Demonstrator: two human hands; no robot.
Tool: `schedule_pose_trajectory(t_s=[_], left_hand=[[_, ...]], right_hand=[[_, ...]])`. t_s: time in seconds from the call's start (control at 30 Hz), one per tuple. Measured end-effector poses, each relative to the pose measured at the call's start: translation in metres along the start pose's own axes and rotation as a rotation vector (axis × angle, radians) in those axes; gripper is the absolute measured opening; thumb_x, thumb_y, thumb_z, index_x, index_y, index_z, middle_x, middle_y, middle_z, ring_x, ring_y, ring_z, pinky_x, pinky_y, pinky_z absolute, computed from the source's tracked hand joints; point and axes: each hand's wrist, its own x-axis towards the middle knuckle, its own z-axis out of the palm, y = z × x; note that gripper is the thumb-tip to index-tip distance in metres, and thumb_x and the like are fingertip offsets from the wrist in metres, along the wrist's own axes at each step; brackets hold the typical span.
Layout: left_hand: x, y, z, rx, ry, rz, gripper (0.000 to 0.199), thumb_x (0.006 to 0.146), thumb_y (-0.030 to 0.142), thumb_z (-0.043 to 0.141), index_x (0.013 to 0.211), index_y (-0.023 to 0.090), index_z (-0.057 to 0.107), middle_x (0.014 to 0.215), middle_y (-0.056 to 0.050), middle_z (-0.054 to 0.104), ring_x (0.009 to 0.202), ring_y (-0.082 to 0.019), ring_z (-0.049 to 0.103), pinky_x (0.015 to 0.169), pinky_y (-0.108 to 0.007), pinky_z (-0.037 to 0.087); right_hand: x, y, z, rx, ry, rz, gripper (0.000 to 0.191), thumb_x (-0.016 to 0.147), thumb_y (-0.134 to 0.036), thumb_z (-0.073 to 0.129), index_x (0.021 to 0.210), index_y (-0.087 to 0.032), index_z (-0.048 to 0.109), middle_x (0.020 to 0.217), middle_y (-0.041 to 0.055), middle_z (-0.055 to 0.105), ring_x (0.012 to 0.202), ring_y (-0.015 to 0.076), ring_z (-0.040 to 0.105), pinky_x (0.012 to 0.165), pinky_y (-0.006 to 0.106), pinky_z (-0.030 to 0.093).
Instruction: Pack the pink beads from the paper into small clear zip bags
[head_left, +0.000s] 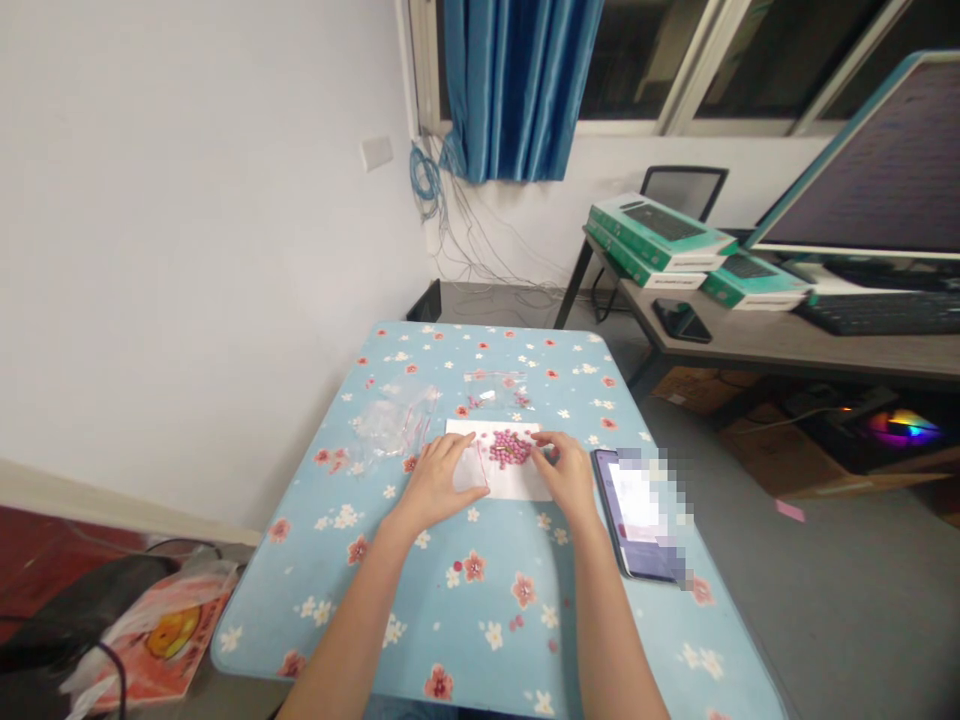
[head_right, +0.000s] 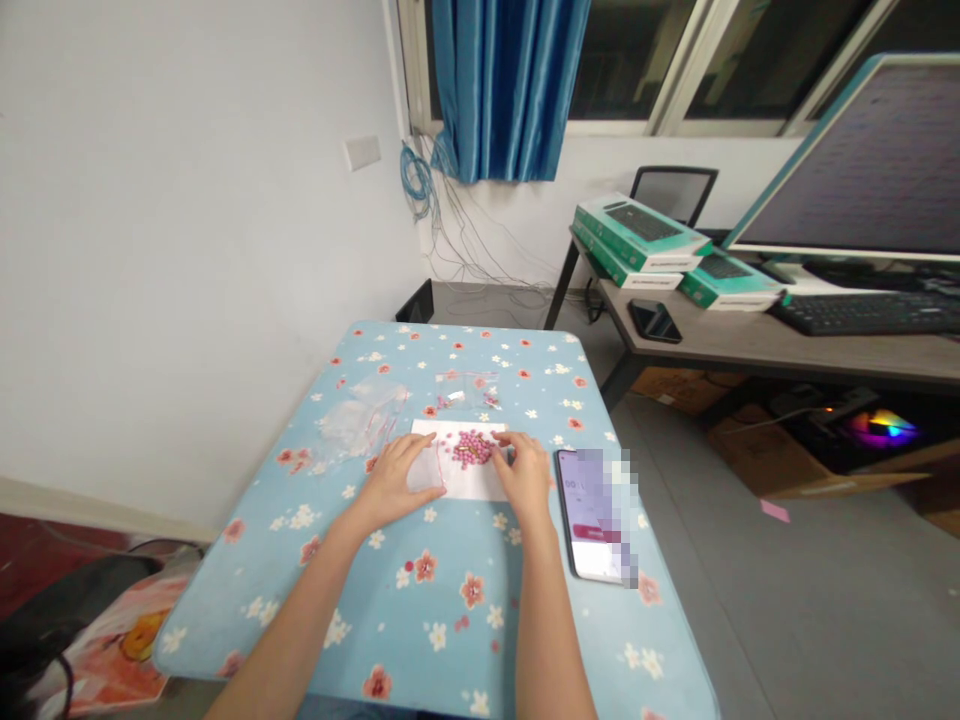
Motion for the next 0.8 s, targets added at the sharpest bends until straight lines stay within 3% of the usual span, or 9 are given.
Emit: schedule_pose_trajectory(t_s=[0.23, 0.37, 0.8], left_hand=[[0.0001, -0.0006, 0.0012, 0.008, 0.013, 0.016, 0.062, 0.068, 0.037, 0.071, 0.124, 0.025, 0.047, 0.117, -0.005, 0.054, 0.109, -0.025, 0.049, 0.092, -0.04, 0.039], [0.0001, -0.0005, 0.0006, 0.0, 0.032, 0.033, 0.058, 0.068, 0.037, 0.072, 0.121, 0.026, 0.049, 0.115, -0.004, 0.055, 0.108, -0.024, 0.049, 0.092, -0.04, 0.039], [0.0003, 0.0006, -0.0009, 0.001, 0.034, 0.052, 0.055, 0.071, 0.036, 0.07, 0.121, 0.025, 0.048, 0.116, -0.004, 0.055, 0.108, -0.023, 0.049, 0.092, -0.038, 0.04]], right_hand=[[-0.003, 0.0038, 0.0009, -0.254, -0.039, 0.02, 0.025, 0.082, -0.026, 0.051, 0.098, -0.021, 0.069, 0.092, 0.0065, 0.064, 0.085, 0.0222, 0.051, 0.071, 0.033, 0.03], [-0.004, 0.0043, 0.0034, -0.277, -0.033, -0.013, 0.027, 0.083, -0.024, 0.05, 0.103, -0.025, 0.069, 0.095, 0.007, 0.06, 0.088, 0.0224, 0.049, 0.071, 0.033, 0.028], [-0.0043, 0.0027, 0.0021, -0.292, -0.058, 0.054, 0.017, 0.083, -0.025, 0.053, 0.09, -0.023, 0.068, 0.092, 0.0048, 0.062, 0.088, 0.0225, 0.047, 0.072, 0.032, 0.026]])
